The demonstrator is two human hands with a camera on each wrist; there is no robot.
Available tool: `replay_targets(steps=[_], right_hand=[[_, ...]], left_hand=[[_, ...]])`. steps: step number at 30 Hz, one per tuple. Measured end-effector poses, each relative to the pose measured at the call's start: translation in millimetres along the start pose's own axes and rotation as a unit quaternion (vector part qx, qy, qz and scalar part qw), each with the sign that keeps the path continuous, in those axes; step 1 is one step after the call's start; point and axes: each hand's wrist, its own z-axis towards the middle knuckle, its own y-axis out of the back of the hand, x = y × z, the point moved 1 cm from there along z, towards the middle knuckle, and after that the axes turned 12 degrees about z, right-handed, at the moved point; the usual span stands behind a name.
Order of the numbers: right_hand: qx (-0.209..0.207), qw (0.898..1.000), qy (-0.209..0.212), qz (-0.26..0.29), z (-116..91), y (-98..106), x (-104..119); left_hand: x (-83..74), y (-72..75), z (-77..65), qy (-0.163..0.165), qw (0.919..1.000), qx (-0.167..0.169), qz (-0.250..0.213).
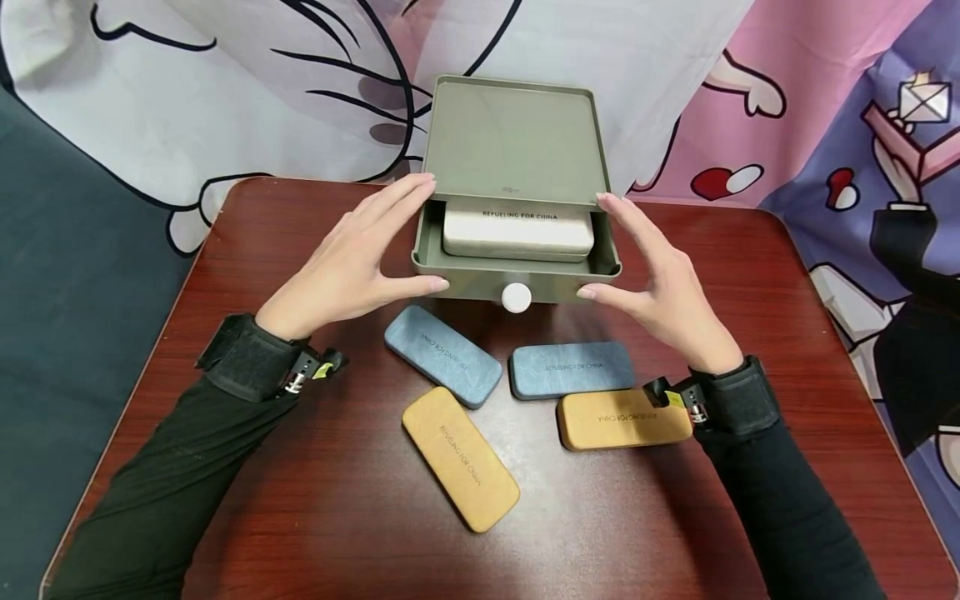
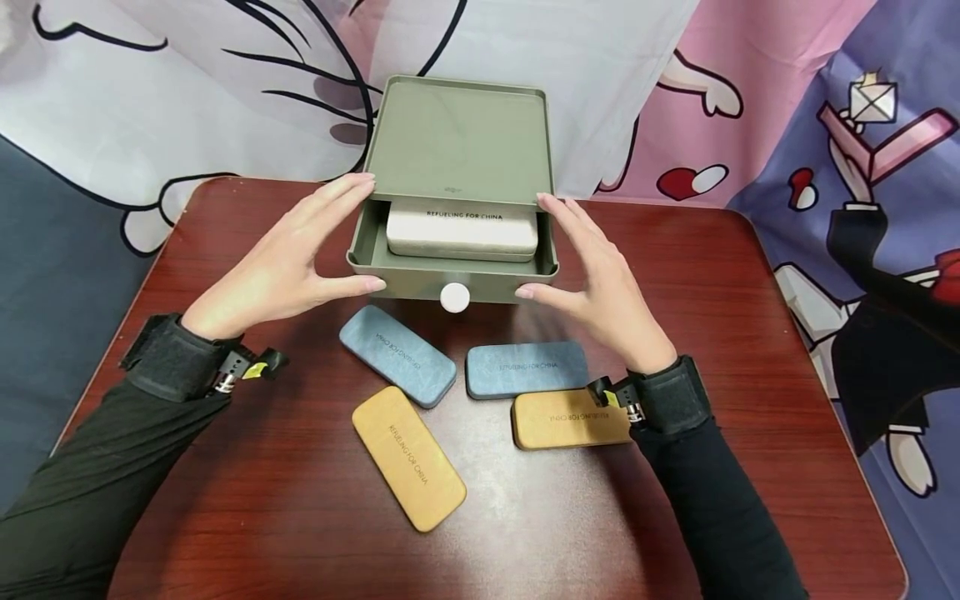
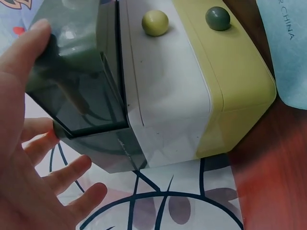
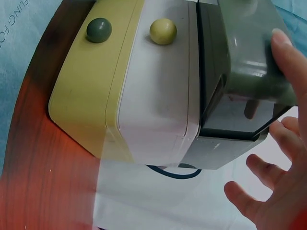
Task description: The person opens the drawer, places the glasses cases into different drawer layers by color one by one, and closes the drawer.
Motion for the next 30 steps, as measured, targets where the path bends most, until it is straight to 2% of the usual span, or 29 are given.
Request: replay_targets(steps=[10, 24, 30], right_hand=[[-0.041, 0.999, 0.010, 0.007, 1, -6, -30], [-0.087, 0.996, 0.002, -0.004, 4, -11, -23], [-0.106, 0.994, 0.001, -0.014, 7, -13, -23]], left_hand=[[-2.5, -1.0, 1.8, 0.004, 0.9999, -0.012, -0.003], [-7.3, -1.9, 5.2, 0.026, 0.9992, -0.031, 0.003], [-9.7, -2.1, 8.3, 0.046, 0.9983, -0.034, 0.013]])
